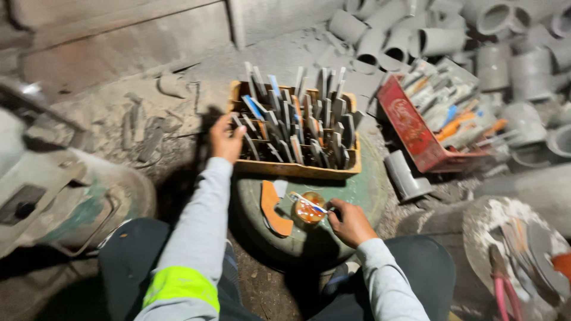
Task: The person applies an orange adhesive to small white and orange plastic pieces using a toothbrush. They dip the brush into a small container, spread the glue on each piece, and place the treated pieces into a yellow crate.
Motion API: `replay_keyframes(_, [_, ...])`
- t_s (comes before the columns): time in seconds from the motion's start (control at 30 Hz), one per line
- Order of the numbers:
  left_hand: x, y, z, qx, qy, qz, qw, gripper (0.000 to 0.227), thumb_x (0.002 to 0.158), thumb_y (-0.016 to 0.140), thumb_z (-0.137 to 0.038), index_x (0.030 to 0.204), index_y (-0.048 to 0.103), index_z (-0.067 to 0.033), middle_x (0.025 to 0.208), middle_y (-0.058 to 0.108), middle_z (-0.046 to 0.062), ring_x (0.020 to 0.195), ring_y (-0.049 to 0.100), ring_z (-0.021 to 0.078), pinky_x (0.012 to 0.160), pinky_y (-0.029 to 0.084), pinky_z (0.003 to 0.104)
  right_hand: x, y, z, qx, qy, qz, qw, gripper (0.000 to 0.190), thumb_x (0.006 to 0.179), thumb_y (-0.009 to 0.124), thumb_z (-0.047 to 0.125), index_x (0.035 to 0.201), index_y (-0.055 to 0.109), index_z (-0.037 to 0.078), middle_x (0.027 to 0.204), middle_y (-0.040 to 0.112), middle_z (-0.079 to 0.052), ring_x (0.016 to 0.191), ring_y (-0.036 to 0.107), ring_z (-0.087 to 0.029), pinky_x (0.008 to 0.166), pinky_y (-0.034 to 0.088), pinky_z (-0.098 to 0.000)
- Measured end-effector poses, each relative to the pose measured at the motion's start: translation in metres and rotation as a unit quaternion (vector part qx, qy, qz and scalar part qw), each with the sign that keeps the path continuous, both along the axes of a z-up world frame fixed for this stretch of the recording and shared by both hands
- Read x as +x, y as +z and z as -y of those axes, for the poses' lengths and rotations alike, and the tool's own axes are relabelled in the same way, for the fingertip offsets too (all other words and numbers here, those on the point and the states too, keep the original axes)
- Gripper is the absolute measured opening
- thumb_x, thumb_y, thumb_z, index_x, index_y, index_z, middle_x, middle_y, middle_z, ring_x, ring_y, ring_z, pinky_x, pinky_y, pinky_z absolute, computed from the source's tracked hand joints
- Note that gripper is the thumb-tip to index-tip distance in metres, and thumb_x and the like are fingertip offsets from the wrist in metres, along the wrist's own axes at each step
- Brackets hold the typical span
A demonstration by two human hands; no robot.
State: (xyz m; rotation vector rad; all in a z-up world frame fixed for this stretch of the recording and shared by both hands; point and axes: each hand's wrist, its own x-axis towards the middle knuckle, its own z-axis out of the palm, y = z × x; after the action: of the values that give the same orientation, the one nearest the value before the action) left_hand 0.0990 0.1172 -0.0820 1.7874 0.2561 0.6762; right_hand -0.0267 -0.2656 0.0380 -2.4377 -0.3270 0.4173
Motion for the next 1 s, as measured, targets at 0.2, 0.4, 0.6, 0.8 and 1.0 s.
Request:
replay_keyframes(0.2, [-0.001, 0.018, 0.018, -0.106, 0.014, 0.019, 0.994, 0.045, 0.086, 0.075, 0.001, 0.131, 0.069, -0.0037, 0.115, 0.077, 0.009, 0.101, 0.068, 0.0155, 0.092, 0.052, 0.029, 0.0, 0.002, -0.012, 0.009, 0.005, 0.006, 1.0, 0.022, 0.087, 0.064, 0.017, 0.105, 0.072, 0.008, 0.085, 0.074, -0.022, 0.081, 0.072, -0.041, 0.075, 0.056, -0.0441])
replay_keyframes(0.4, [-0.034, 0.069, 0.055, 0.147, 0.032, -0.029, 0.988, 0.046, 0.085, 0.078, -0.004, 0.13, 0.069, -0.0099, 0.106, 0.069, 0.017, 0.094, 0.064, 0.0321, 0.083, 0.052, 0.039, -0.006, 0.001, -0.013, 0.011, 0.0, -0.001, 1.0, 0.023, 0.086, 0.063, 0.017, 0.106, 0.071, 0.007, 0.088, 0.074, -0.022, 0.083, 0.072, -0.041, 0.078, 0.057, -0.0438])
replay_keyframes(0.6, [-0.022, 0.043, 0.03, 0.103, 0.018, -0.013, 0.994, 0.044, 0.088, 0.07, -0.002, 0.131, 0.07, -0.0087, 0.105, 0.071, 0.014, 0.094, 0.066, 0.0244, 0.085, 0.053, 0.032, 0.004, -0.003, -0.018, 0.009, 0.012, 0.011, 1.0, 0.024, 0.086, 0.064, 0.017, 0.105, 0.072, 0.007, 0.092, 0.074, -0.023, 0.088, 0.071, -0.043, 0.081, 0.056, -0.0454])
replay_keyframes(0.8, [0.024, 0.01, -0.012, -0.304, 0.043, -0.063, 0.95, 0.04, 0.092, 0.058, 0.004, 0.131, 0.071, 0.0043, 0.109, 0.076, 0.011, 0.087, 0.063, 0.0174, 0.071, 0.052, 0.033, 0.006, -0.007, -0.021, 0.017, 0.03, 0.02, 0.999, 0.023, 0.085, 0.062, 0.016, 0.105, 0.072, 0.007, 0.093, 0.074, -0.023, 0.09, 0.071, -0.043, 0.085, 0.056, -0.0461])
replay_keyframes(1.0, [-0.01, 0.019, -0.017, -0.371, -0.013, -0.147, 0.917, 0.034, 0.09, 0.061, -0.001, 0.123, 0.067, -0.0031, 0.103, 0.073, 0.008, 0.083, 0.07, 0.0177, 0.063, 0.057, 0.037, 0.007, -0.003, -0.016, 0.013, 0.014, 0.002, 1.0, 0.024, 0.086, 0.062, 0.016, 0.105, 0.072, 0.007, 0.093, 0.074, -0.024, 0.088, 0.07, -0.043, 0.082, 0.056, -0.0463])
